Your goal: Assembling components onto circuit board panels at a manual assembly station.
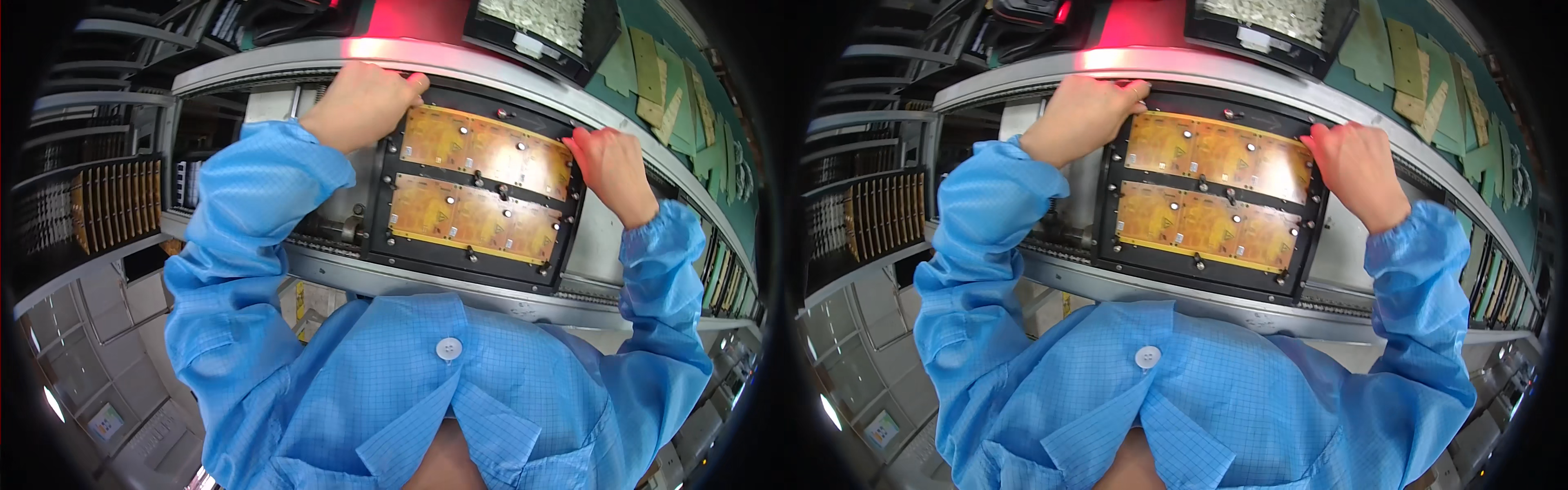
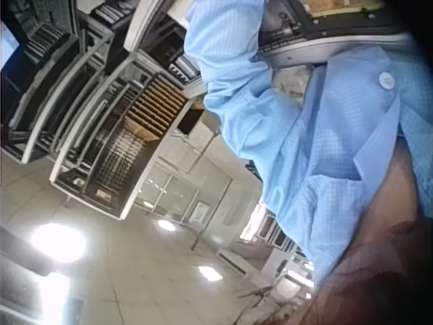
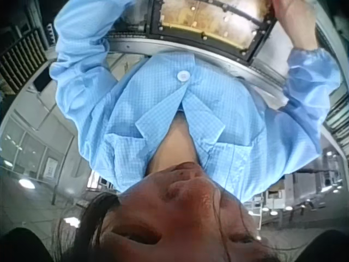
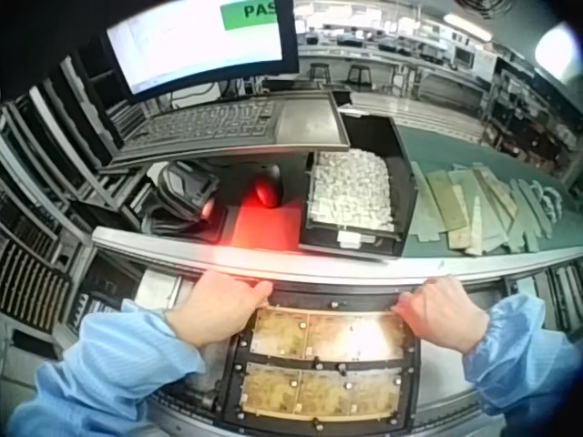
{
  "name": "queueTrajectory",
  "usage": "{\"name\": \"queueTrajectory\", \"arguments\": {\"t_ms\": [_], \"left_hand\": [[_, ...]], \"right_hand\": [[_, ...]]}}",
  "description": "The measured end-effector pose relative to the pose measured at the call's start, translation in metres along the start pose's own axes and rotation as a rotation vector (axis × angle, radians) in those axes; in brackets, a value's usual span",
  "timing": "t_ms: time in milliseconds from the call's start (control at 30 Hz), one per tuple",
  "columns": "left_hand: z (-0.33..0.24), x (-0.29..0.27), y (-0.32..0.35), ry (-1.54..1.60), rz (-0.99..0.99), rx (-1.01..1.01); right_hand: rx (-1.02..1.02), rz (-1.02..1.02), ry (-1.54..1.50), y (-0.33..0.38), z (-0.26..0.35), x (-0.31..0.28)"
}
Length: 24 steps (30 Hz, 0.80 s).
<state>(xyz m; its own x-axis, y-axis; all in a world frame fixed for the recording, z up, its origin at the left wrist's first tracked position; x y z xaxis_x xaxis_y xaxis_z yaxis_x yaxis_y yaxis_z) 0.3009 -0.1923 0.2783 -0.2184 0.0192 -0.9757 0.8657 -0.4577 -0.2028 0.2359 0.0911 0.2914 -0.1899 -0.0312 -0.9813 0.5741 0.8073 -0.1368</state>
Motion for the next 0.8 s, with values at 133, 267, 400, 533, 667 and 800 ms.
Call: {"name": "queueTrajectory", "arguments": {"t_ms": [133,267,400,533,667,800], "left_hand": [[-0.007,0.002,-0.009,0.0,0.158,-0.101],[-0.015,0.0,-0.007,0.061,0.253,-0.338],[-0.015,-0.018,0.012,0.294,0.133,-0.482],[-0.032,-0.02,0.058,0.403,-0.037,-0.416],[-0.036,-0.01,0.072,0.487,-0.181,-0.522],[-0.037,0.003,0.074,0.586,-0.201,-0.576]], "right_hand": [[0.046,0.045,0.054,-0.007,0.006,-0.001],[0.194,0.088,0.034,-0.004,0.004,0.009],[0.296,0.094,0.087,-0.003,0.003,-0.017],[0.139,-0.015,-0.202,-0.023,0.018,-0.009],[-0.048,-0.092,-0.194,-0.051,0.041,0.006],[-0.117,-0.058,-0.101,-0.06,0.049,0.011]]}}
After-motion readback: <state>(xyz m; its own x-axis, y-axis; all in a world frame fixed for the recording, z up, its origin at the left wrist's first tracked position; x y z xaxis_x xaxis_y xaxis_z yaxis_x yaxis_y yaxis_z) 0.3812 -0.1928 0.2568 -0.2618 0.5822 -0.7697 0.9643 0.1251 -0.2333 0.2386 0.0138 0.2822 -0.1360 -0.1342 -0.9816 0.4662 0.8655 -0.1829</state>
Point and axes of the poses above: each hand's wrist, its own y-axis away from the middle knuckle, its own x-axis out of the palm, z = x × y, the point moved 5 cm from there along -y, towards the middle knuckle, and after that the axes turned 7 degrees about -z, right-handed, at the moved point
